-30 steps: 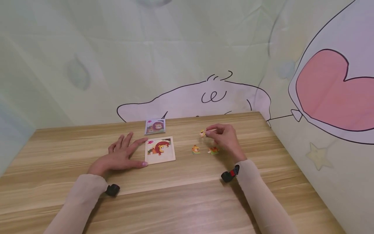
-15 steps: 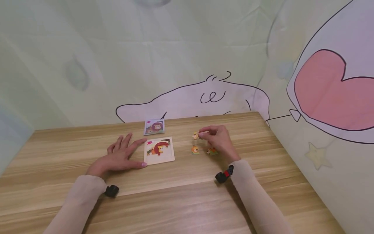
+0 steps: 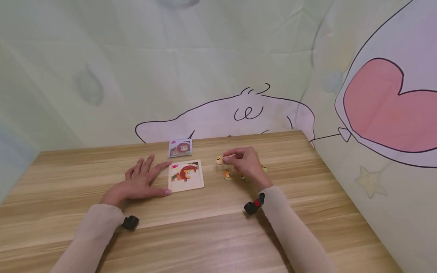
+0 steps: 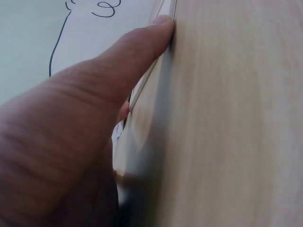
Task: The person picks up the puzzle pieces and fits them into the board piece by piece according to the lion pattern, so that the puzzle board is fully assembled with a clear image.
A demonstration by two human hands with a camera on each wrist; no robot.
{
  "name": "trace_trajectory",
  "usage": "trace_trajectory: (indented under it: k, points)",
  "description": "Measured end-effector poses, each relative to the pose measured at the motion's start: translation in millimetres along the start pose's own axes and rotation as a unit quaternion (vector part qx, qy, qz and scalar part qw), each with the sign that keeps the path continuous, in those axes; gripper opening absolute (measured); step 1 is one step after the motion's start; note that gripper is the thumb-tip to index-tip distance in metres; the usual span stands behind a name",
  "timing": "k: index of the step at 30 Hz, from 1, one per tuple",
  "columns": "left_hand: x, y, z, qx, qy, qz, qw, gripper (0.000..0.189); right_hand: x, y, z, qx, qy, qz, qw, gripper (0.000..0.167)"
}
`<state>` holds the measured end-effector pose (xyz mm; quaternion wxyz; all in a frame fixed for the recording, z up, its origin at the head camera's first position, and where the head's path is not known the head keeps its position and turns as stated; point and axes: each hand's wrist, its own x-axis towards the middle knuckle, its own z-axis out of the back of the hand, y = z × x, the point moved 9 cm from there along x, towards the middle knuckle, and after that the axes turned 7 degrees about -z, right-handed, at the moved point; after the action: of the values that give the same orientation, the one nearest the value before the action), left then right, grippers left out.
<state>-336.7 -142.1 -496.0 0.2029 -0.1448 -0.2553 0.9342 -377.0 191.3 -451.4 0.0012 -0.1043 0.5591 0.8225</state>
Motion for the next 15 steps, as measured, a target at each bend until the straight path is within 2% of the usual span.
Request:
trace_trajectory:
  k: [15]
  points:
    - [-0.3, 0.2, -0.1, 0.000, -0.001, -0.002, 1.0000, 0.110, 2.8, 4.7, -22.2, -0.018, 0.009, -0.014, 0.9997, 0.018]
